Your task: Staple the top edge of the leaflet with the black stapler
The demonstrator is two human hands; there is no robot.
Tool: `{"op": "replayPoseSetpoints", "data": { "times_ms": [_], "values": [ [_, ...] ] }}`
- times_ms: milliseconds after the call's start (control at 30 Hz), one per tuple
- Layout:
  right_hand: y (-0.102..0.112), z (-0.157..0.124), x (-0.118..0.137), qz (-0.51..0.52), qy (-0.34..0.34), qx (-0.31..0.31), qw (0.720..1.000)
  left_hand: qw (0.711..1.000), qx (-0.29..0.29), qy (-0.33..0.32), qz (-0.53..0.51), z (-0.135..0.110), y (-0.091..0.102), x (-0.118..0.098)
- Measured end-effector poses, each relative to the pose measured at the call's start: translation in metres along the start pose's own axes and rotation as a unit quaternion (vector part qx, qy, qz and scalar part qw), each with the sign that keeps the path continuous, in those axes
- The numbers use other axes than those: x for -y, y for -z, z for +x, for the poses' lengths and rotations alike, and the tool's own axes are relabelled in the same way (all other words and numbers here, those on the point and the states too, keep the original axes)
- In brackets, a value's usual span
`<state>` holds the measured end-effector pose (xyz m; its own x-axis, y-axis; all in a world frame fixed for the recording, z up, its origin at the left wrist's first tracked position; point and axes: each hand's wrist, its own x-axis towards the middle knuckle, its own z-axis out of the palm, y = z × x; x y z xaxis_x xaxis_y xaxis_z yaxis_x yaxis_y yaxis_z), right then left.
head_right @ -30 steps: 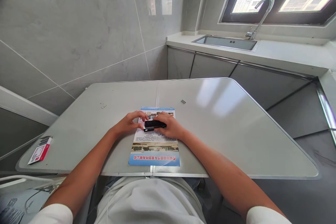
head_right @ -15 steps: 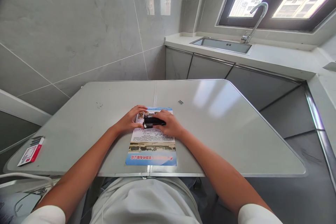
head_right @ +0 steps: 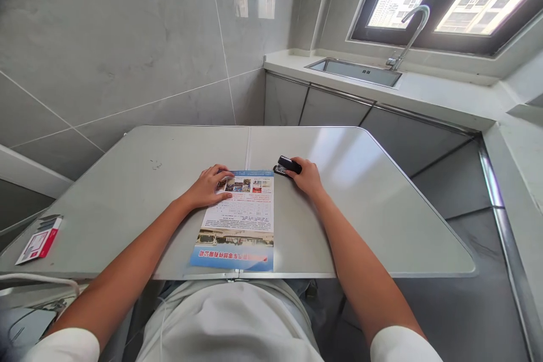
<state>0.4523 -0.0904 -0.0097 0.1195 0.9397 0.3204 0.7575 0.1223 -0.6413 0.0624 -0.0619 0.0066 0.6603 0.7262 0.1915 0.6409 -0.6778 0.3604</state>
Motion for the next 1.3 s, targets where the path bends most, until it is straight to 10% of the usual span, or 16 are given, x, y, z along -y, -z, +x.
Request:
{"op": "replayPoseSetpoints", "data": {
  "times_ms": [633, 1300],
  "values": [
    [0.003, -0.008, 0.023, 0.028, 0.133, 0.051, 0.989, 1.000, 0.010, -0.001, 0.002, -0.001, -0.004, 0.001],
    [-0.006, -0.015, 0.043, -0.106, 0.097, 0.071, 0.987, 1.000, 0.011, 0.003, -0.002, -0.002, -0.001, -0.006]
  ]
}}
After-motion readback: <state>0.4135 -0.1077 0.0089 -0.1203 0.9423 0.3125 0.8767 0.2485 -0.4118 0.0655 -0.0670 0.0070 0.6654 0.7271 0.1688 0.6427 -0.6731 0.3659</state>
